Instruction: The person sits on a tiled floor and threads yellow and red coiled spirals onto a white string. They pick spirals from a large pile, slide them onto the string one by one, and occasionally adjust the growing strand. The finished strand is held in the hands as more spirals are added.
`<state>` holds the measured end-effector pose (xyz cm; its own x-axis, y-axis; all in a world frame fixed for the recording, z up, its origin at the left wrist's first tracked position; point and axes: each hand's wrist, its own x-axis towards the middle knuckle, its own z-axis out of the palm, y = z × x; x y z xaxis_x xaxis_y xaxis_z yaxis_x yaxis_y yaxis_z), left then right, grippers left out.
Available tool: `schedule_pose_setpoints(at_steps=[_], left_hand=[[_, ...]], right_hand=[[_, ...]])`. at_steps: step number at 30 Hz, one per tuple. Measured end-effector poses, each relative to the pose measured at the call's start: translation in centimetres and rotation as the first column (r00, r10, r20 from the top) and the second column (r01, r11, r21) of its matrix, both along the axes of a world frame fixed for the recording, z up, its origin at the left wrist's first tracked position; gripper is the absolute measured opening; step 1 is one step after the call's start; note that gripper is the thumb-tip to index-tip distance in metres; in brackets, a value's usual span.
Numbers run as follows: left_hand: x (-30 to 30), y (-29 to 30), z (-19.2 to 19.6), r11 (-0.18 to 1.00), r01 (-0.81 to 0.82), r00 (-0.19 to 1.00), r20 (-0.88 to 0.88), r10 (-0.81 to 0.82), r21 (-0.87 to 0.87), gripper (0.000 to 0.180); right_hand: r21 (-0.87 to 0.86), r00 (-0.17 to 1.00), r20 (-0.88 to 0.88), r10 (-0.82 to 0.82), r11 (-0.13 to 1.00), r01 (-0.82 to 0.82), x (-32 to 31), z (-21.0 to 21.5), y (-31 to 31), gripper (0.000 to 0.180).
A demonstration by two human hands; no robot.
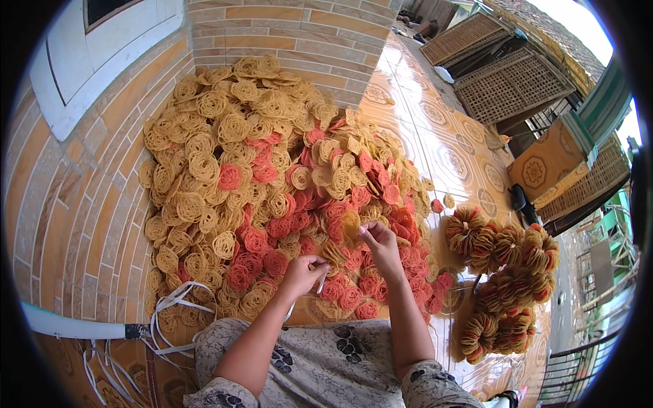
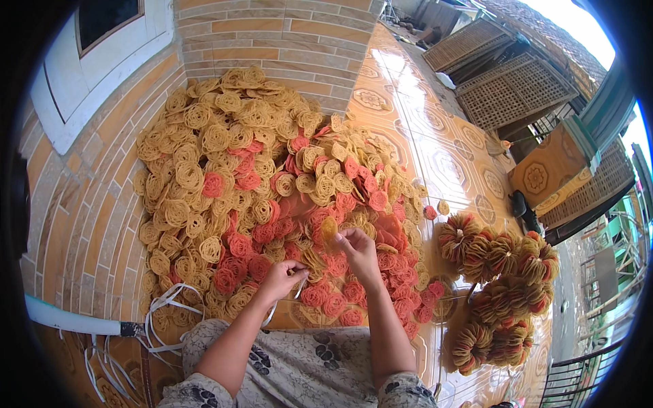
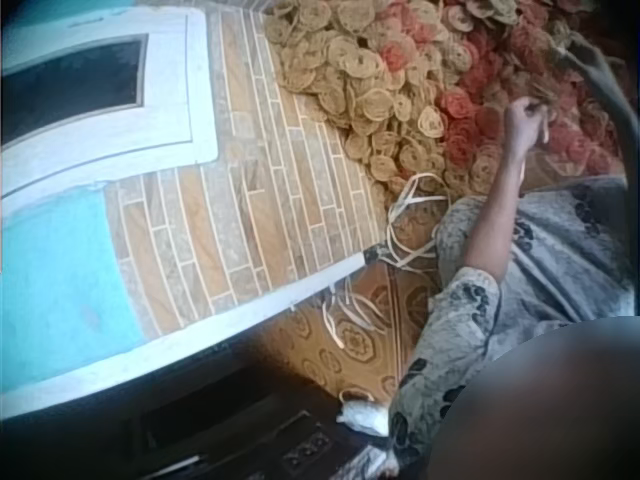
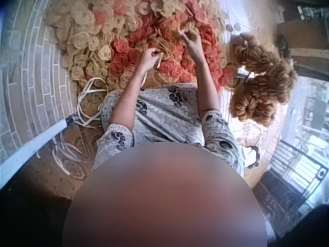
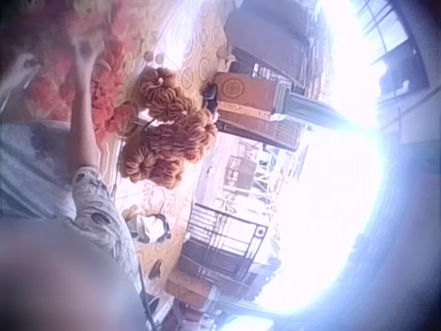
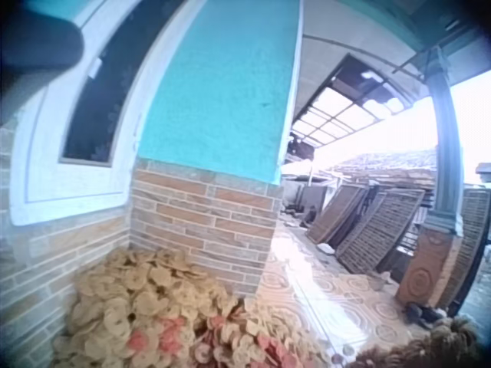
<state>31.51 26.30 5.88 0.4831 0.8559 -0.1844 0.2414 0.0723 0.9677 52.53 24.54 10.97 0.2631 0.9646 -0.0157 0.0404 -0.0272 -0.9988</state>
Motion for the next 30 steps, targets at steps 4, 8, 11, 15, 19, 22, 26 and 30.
schedule_pose_setpoints(at_steps=[4,8,11,15,19,22,26,30], left_hand=[[0.0,0.1,-0.3,1.000,0.013,0.999,0.043,-0.014,0.018,0.021],[0.0,0.2,-0.8,1.000,0.018,0.999,0.050,-0.018,-0.013,0.022],[0.0,0.6,-1.2,0.997,-0.004,0.987,0.160,0.016,-0.072,0.022],[-0.5,0.8,-1.2,0.993,0.013,0.990,0.141,0.003,-0.116,0.021],[-0.7,0.9,-0.8,0.991,0.028,0.992,0.125,-0.012,-0.128,0.020],[-0.7,0.9,-0.4,0.986,-0.018,0.986,0.159,0.045,-0.164,0.020],[-0.8,1.0,0.2,0.986,-0.041,0.969,0.234,0.078,-0.159,0.017],[-1.1,1.0,0.6,0.995,-0.002,0.996,0.084,0.010,-0.098,0.016]], right_hand=[[0.098,0.994,-0.028,-0.110,0.989,0.112,-0.4,-0.4,0.4,0.018],[0.115,0.927,0.276,-0.255,0.966,0.232,0.0,-1.3,0.7,0.019],[0.095,0.938,0.278,-0.205,0.978,0.185,0.4,-1.5,0.5,0.019],[0.159,0.846,0.494,-0.200,0.978,0.138,0.1,-0.6,0.2,0.017],[0.250,0.748,0.631,-0.204,0.967,0.052,-0.1,0.6,-0.3,0.013],[0.133,0.780,0.598,-0.185,0.982,0.131,0.5,0.4,-0.3,0.018],[-0.117,0.974,0.220,-0.062,0.989,0.089,1.4,-1.5,0.1,0.029],[-0.064,0.939,0.326,-0.111,0.988,0.139,1.8,-2.5,0.4,0.034]])
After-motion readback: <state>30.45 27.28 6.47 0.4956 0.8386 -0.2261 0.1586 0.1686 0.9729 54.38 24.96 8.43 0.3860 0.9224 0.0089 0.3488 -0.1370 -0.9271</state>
